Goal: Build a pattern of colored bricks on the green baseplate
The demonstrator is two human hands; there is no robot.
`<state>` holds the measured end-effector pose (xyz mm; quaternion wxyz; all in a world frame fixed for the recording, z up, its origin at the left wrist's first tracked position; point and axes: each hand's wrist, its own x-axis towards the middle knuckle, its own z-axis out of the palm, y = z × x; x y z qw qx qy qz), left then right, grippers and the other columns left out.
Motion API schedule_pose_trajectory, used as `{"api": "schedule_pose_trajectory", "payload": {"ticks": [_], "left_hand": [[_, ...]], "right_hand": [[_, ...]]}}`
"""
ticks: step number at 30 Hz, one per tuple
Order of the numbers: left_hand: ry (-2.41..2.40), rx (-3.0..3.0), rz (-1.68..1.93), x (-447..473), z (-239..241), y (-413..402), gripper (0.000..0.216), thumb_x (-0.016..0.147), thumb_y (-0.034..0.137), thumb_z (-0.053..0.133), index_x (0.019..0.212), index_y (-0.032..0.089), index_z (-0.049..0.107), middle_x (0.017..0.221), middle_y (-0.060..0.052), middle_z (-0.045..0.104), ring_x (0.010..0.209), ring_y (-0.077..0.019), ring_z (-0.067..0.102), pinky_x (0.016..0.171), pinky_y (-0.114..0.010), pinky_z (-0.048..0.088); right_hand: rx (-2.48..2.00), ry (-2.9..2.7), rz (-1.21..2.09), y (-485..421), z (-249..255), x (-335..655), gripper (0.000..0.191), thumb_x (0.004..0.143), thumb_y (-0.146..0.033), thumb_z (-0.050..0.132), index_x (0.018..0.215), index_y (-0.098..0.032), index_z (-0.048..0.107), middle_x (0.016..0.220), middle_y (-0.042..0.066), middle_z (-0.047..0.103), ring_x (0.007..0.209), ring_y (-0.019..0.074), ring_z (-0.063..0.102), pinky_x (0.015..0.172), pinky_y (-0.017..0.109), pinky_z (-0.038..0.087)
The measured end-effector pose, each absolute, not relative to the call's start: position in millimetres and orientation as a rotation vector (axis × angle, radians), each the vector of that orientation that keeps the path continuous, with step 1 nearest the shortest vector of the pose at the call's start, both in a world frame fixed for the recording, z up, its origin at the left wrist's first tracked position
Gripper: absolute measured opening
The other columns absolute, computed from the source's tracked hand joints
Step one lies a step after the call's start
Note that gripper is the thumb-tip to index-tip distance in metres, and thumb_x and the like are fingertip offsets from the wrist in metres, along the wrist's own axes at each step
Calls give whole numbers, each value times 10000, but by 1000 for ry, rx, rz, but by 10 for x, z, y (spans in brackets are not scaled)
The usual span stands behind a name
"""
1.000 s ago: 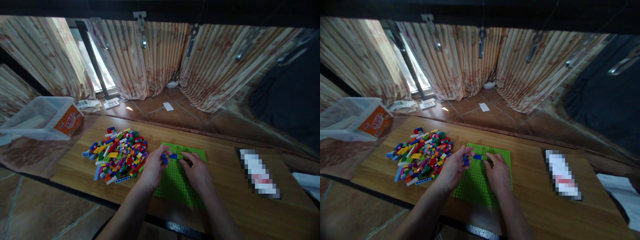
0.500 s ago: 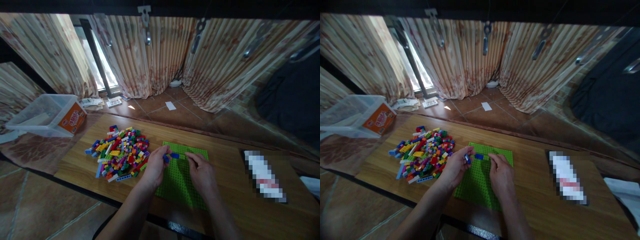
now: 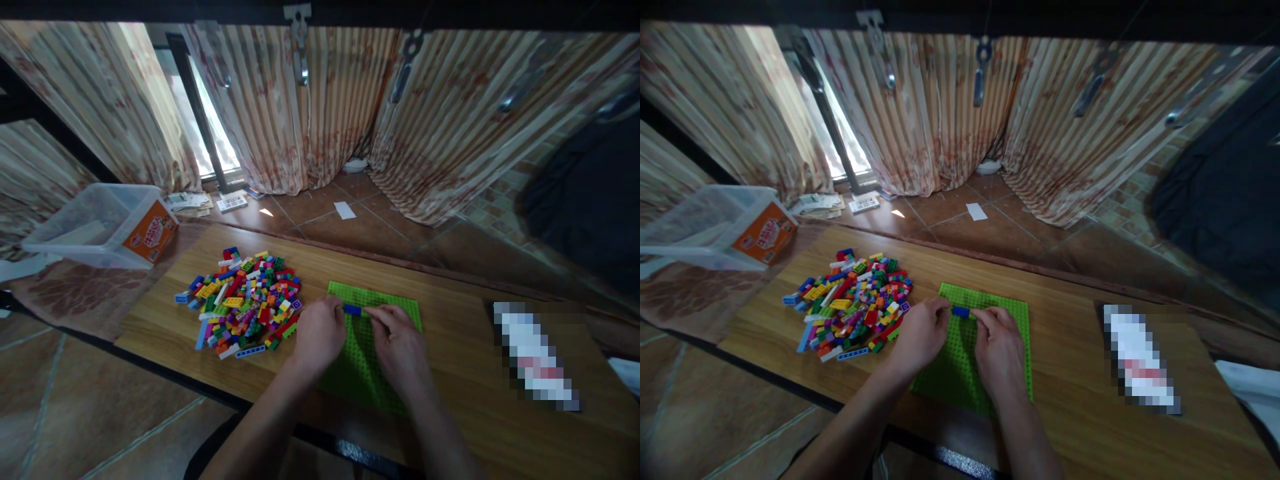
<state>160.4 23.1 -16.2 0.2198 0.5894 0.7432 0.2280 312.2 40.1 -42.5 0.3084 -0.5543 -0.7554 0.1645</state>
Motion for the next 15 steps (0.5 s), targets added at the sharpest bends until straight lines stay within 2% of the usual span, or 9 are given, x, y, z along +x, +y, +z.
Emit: {"api": "schedule_pose_trajectory", "payload": {"ticks": [4, 15], "left_hand": [[2042, 1732, 571, 1615, -185, 222, 281, 901, 209, 473, 1084, 254, 681, 993, -42, 714, 877, -190, 676, 788, -274, 493], [2092, 1799, 379, 1681, -167, 266, 218, 925, 262, 484, 1001, 245, 688, 971, -43, 697, 844, -200, 678, 752, -292, 508]], "right_hand": [[-1442, -2035, 425, 400, -450, 3124, 300, 904, -203, 458, 1020, -209, 734, 960, 73, 642, 908, 210, 585, 821, 351, 476], [-1475, -2151, 240, 369, -502, 3060, 339, 890, -150, 441, 1039, -211, 740, 970, 90, 623, 890, 219, 556, 800, 348, 468]]}}
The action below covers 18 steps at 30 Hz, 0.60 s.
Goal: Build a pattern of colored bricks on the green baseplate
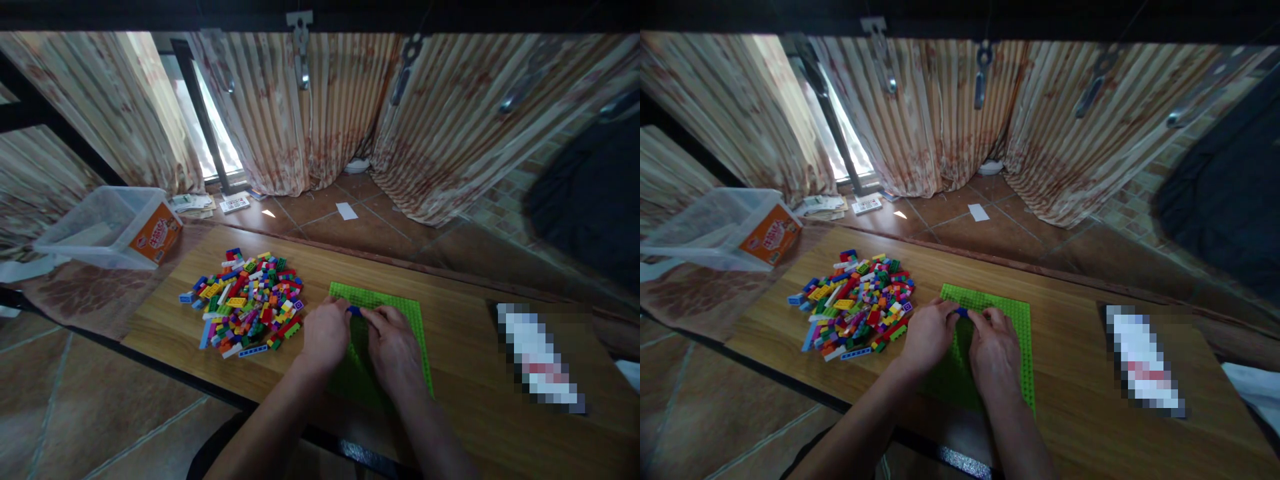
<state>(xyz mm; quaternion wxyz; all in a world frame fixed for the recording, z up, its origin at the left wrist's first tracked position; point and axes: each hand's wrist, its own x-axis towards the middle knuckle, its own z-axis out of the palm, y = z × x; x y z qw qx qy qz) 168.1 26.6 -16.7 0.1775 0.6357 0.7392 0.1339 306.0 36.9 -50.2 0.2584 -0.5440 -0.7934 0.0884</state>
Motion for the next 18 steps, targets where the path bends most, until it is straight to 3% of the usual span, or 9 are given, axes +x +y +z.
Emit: {"api": "schedule_pose_trajectory", "payload": {"ticks": [8, 18], "left_hand": [[2068, 1839, 348, 1662, -202, 333, 221, 923, 244, 484, 933, 226, 704, 955, -47, 711, 857, -192, 677, 756, -275, 494], [2013, 1820, 500, 1596, -233, 333, 238, 913, 223, 503, 1022, 234, 715, 1044, -47, 722, 931, -195, 688, 824, -273, 500]], "right_hand": [[-1506, -2147, 208, 372, -556, 3025, 391, 887, -104, 402, 1038, -232, 740, 947, 81, 620, 884, 201, 536, 804, 330, 458], [-1562, -2108, 300, 336, -502, 2957, 417, 863, -48, 424, 1069, -261, 717, 970, 76, 602, 906, 204, 537, 810, 321, 430]]}}
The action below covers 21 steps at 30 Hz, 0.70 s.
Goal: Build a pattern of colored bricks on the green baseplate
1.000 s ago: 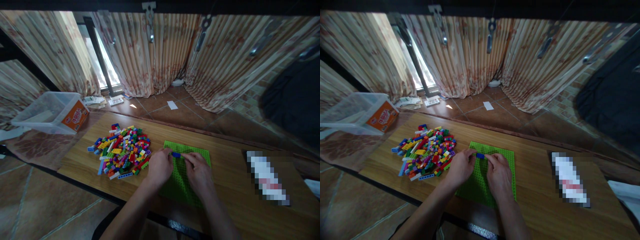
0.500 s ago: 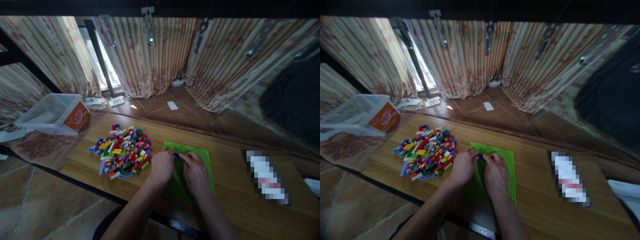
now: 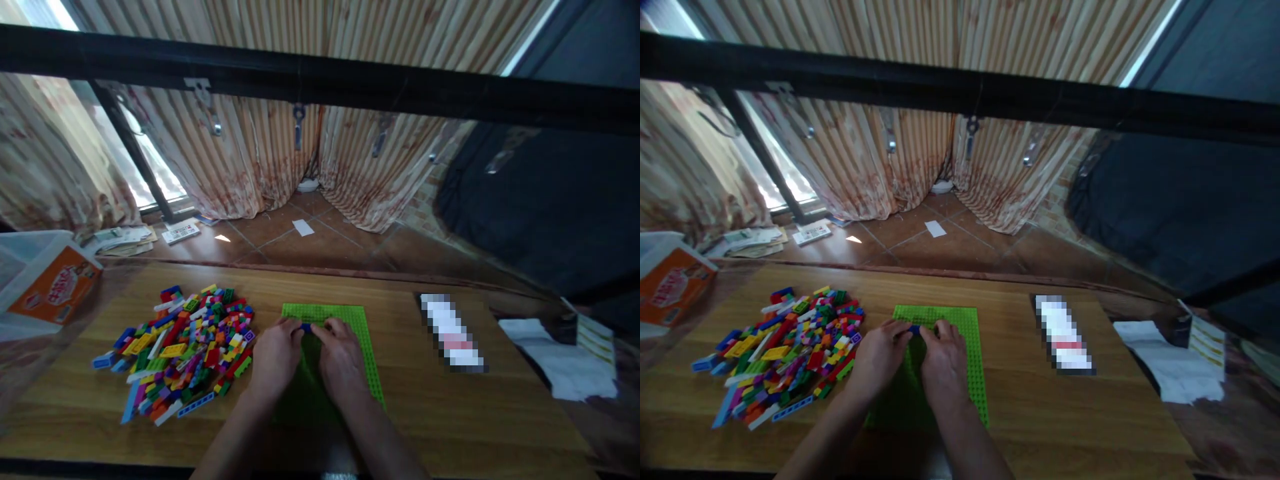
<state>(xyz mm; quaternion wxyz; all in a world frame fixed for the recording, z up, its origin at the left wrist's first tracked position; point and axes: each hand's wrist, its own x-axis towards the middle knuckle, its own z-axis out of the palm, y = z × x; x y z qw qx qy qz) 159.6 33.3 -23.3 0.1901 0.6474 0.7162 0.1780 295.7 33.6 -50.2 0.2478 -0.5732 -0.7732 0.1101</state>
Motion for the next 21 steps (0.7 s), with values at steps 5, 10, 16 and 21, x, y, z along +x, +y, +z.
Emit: {"api": "schedule_pose_trajectory", "payload": {"ticks": [5, 10, 16, 21], "left_hand": [[2005, 1800, 518, 1561, -269, 365, 265, 894, 225, 511, 1091, 192, 684, 1059, -72, 723, 945, -219, 688, 845, -300, 509], [1927, 1708, 562, 1494, -285, 427, 318, 902, 303, 474, 1124, 186, 669, 1057, -71, 736, 977, -229, 693, 878, -310, 510], [1922, 1710, 543, 1486, -268, 476, 295, 884, 309, 461, 1030, 232, 705, 1037, -30, 749, 984, -229, 695, 874, -306, 506], [1901, 1698, 534, 1501, -261, 492, 257, 877, 301, 468, 983, 242, 695, 987, -13, 753, 946, -222, 700, 845, -295, 495]], "right_hand": [[-1587, -2005, 335, 352, -440, 2915, 353, 888, -99, 447, 1061, -271, 702, 938, 62, 605, 917, 204, 551, 820, 318, 435], [-1613, -1943, 422, 392, -346, 2897, 303, 911, -163, 464, 1140, -226, 652, 966, 69, 621, 974, 215, 556, 841, 338, 445], [-1636, -1986, 454, 433, -319, 2888, 185, 906, -207, 516, 961, -263, 684, 958, 40, 602, 930, 197, 548, 809, 324, 428], [-1600, -1961, 505, 454, -353, 2903, 155, 890, -199, 556, 880, -267, 695, 917, 19, 581, 883, 173, 536, 771, 293, 417]]}}
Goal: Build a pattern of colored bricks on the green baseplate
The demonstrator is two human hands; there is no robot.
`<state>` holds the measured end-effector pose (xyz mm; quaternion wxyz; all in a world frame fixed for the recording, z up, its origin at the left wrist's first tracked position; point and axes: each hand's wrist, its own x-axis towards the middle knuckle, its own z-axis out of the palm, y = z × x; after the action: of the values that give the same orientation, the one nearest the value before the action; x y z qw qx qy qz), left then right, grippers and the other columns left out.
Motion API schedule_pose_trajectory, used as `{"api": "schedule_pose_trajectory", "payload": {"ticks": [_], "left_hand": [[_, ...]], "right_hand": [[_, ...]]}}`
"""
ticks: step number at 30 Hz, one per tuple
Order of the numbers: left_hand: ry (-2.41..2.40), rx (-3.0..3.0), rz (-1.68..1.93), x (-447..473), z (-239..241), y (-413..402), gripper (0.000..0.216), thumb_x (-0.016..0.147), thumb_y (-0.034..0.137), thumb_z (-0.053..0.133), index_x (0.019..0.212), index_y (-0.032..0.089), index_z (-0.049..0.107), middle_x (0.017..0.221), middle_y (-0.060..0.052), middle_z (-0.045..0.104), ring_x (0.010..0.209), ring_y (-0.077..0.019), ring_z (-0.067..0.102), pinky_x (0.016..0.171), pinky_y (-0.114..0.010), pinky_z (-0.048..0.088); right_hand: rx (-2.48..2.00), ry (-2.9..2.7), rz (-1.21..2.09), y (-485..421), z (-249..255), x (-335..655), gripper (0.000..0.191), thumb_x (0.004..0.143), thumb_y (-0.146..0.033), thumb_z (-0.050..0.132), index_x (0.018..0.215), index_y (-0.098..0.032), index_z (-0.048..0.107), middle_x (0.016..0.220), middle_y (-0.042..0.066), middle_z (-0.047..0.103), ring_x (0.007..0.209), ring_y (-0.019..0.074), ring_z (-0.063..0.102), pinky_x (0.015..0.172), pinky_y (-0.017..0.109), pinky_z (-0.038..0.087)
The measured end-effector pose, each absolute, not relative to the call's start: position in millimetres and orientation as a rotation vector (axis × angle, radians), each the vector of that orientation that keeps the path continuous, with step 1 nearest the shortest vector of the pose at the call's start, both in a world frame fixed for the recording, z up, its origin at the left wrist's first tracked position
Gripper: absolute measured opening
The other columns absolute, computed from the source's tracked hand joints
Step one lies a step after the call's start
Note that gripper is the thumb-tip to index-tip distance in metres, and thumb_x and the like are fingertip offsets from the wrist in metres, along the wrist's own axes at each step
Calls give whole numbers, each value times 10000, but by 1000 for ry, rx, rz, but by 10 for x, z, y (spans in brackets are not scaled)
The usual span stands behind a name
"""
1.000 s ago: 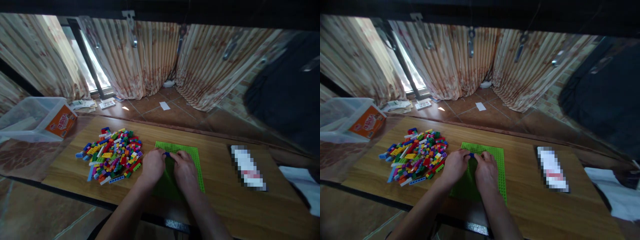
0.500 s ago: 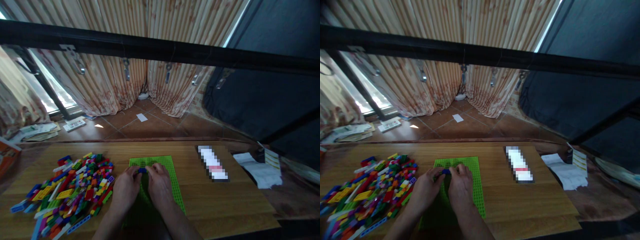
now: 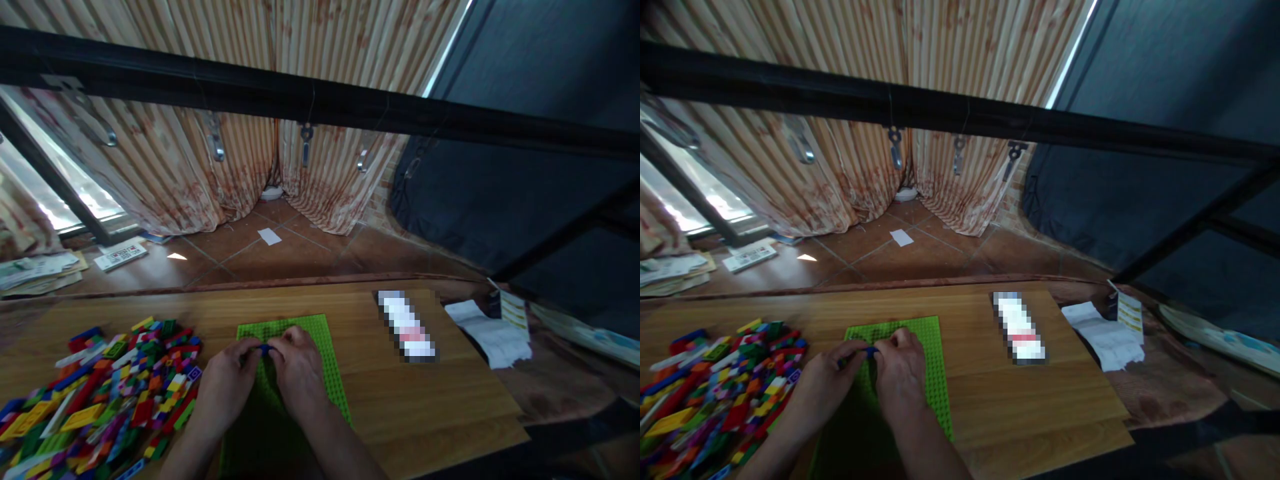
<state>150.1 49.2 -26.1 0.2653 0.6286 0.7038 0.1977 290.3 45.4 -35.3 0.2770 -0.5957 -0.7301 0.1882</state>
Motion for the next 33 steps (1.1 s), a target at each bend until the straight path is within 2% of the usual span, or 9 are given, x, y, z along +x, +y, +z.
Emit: {"api": "schedule_pose_trajectory", "payload": {"ticks": [11, 18, 21, 26, 33], "left_hand": [[1901, 1767, 350, 1552, -177, 463, 184, 892, 280, 462, 957, 229, 626, 815, -7, 710, 728, -184, 666, 641, -251, 423], [1876, 1786, 354, 1593, -198, 432, 141, 871, 235, 498, 927, 213, 626, 768, -5, 694, 707, -179, 652, 626, -248, 401], [1829, 1772, 417, 1629, -184, 399, 133, 869, 216, 506, 892, 204, 637, 769, -7, 692, 719, -166, 648, 655, -242, 416], [1773, 1718, 530, 1653, -154, 379, 189, 877, 187, 492, 849, 201, 678, 785, -11, 701, 749, -140, 648, 696, -224, 433], [1887, 1599, 537, 1729, -143, 360, 130, 830, 279, 599, 857, 203, 701, 781, -20, 712, 732, -155, 644, 643, -236, 417]], "right_hand": [[-1582, -1904, 599, 424, -356, 2913, 179, 848, -115, 550, 843, -236, 682, 896, 30, 559, 897, 178, 523, 773, 294, 424], [-1596, -1885, 596, 406, -350, 2978, 256, 868, -93, 468, 780, -210, 678, 819, 36, 587, 815, 170, 553, 739, 294, 436], [-1564, -1851, 642, 396, -358, 3059, 277, 848, -75, 463, 847, -201, 710, 842, 46, 631, 805, 168, 586, 752, 297, 454], [-1561, -1795, 735, 443, -358, 3196, 276, 817, -86, 479, 831, -203, 728, 886, 54, 692, 818, 175, 634, 786, 321, 481], [-1537, -1814, 805, 473, -355, 3277, 250, 784, -126, 500, 843, -189, 735, 909, 63, 712, 843, 182, 656, 807, 345, 502]]}}
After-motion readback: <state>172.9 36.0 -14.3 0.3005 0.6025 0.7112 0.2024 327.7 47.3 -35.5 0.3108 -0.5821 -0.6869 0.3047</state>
